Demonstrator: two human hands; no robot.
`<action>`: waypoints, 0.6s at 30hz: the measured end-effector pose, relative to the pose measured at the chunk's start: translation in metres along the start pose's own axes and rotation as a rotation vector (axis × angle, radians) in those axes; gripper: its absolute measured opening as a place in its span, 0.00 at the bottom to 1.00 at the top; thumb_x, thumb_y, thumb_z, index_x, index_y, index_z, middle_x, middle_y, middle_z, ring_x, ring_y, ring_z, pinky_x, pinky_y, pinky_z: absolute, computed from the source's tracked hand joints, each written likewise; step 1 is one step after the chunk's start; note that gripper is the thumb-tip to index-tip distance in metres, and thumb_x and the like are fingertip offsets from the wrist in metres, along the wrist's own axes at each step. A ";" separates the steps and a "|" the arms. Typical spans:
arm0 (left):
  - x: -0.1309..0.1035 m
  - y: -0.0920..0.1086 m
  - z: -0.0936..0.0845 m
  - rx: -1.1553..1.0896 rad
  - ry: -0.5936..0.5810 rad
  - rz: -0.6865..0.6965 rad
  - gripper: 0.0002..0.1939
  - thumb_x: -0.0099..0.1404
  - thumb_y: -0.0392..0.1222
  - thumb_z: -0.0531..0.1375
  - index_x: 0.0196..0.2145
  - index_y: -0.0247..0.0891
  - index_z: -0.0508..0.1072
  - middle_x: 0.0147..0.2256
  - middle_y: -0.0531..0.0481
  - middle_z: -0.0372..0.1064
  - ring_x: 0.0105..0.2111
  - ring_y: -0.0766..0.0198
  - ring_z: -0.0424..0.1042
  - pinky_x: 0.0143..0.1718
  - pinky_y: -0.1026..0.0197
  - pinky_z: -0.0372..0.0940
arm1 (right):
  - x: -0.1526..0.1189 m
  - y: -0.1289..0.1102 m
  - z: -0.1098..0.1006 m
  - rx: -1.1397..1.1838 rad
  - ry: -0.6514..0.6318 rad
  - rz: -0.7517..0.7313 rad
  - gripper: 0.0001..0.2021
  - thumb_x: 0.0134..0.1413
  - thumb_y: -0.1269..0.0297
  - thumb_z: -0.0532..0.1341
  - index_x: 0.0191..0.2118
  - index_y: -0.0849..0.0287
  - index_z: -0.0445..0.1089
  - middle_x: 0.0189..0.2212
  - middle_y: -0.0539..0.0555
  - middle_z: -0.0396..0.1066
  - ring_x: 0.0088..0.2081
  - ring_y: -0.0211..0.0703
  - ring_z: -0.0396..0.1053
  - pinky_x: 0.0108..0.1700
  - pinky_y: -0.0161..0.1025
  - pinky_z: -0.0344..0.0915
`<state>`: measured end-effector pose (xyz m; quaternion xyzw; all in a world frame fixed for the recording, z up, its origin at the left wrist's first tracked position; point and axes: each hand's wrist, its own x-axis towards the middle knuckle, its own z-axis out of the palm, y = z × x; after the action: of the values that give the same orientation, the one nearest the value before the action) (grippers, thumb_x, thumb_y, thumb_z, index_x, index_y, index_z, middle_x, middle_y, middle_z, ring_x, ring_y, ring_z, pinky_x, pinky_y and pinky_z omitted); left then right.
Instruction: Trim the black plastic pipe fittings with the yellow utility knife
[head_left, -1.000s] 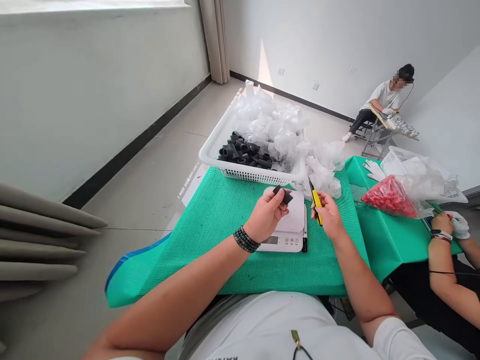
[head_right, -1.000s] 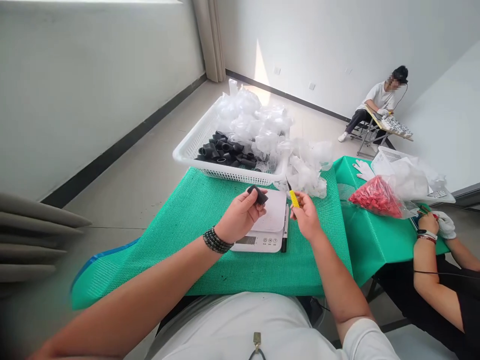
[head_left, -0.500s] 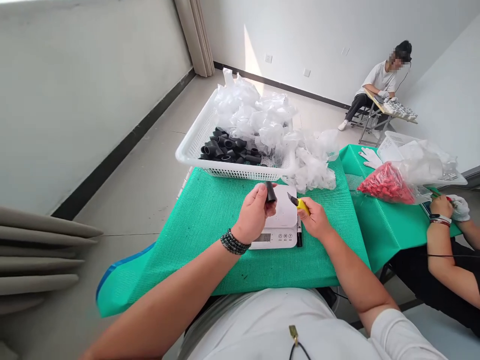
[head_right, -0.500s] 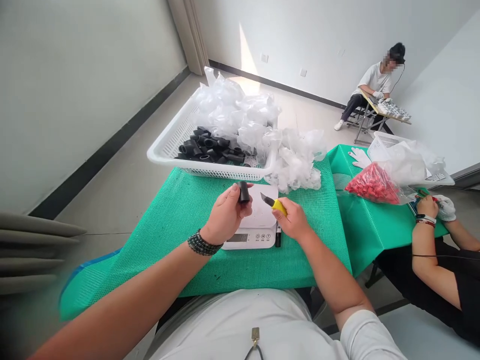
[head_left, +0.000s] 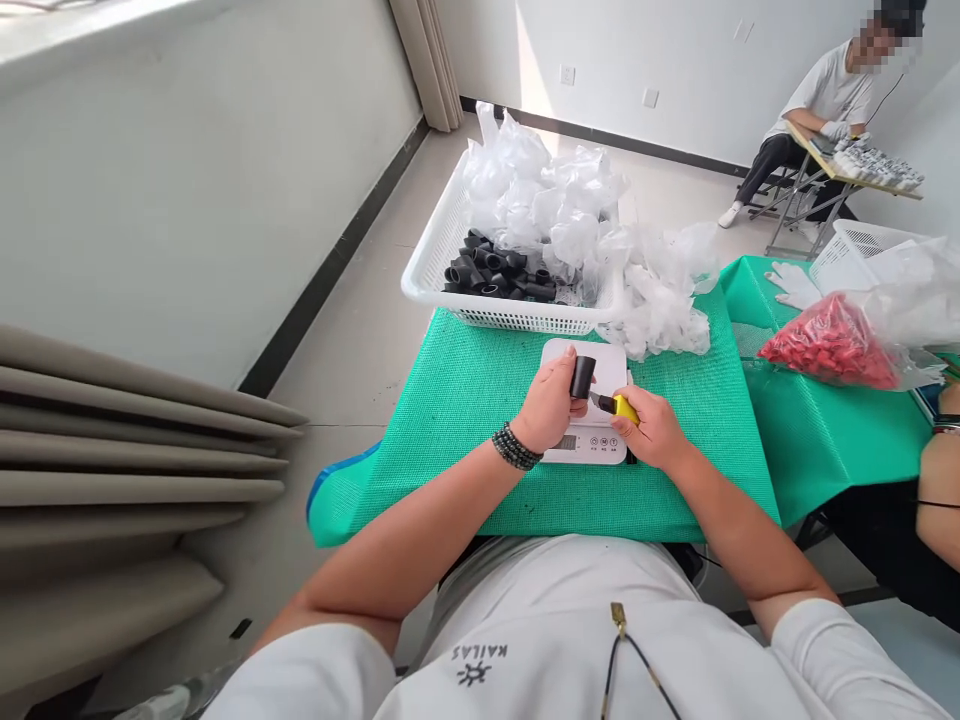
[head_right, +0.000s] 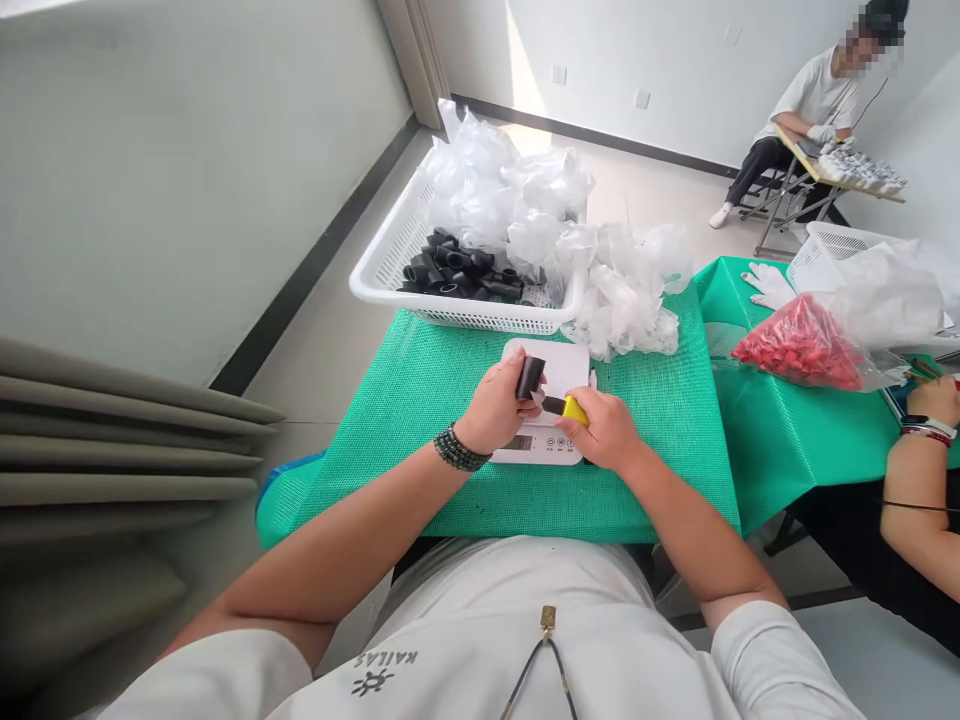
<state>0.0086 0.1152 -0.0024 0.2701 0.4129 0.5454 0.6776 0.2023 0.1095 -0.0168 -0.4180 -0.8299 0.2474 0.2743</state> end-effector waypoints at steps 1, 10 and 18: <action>0.000 -0.001 0.001 -0.010 -0.002 -0.012 0.33 0.65 0.73 0.64 0.26 0.38 0.67 0.20 0.56 0.60 0.14 0.75 0.50 0.16 0.67 0.48 | 0.000 -0.001 0.000 -0.013 -0.006 0.004 0.35 0.67 0.27 0.46 0.42 0.56 0.72 0.28 0.53 0.69 0.28 0.44 0.64 0.32 0.40 0.57; -0.003 0.000 0.004 -0.053 -0.026 -0.057 0.32 0.67 0.71 0.63 0.25 0.41 0.60 0.17 0.60 0.53 0.14 0.74 0.49 0.16 0.68 0.47 | 0.000 -0.008 0.002 -0.081 -0.009 0.027 0.35 0.68 0.28 0.44 0.39 0.56 0.70 0.26 0.53 0.67 0.27 0.44 0.60 0.30 0.39 0.52; -0.008 0.002 0.006 -0.079 -0.065 -0.055 0.33 0.67 0.71 0.63 0.25 0.39 0.63 0.18 0.58 0.56 0.14 0.76 0.48 0.16 0.69 0.46 | 0.000 -0.005 0.002 -0.140 0.043 0.033 0.33 0.69 0.31 0.46 0.38 0.56 0.70 0.27 0.53 0.66 0.28 0.45 0.60 0.31 0.40 0.52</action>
<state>0.0121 0.1088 0.0038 0.2493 0.3759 0.5333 0.7156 0.1978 0.1067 -0.0151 -0.4552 -0.8321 0.1843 0.2580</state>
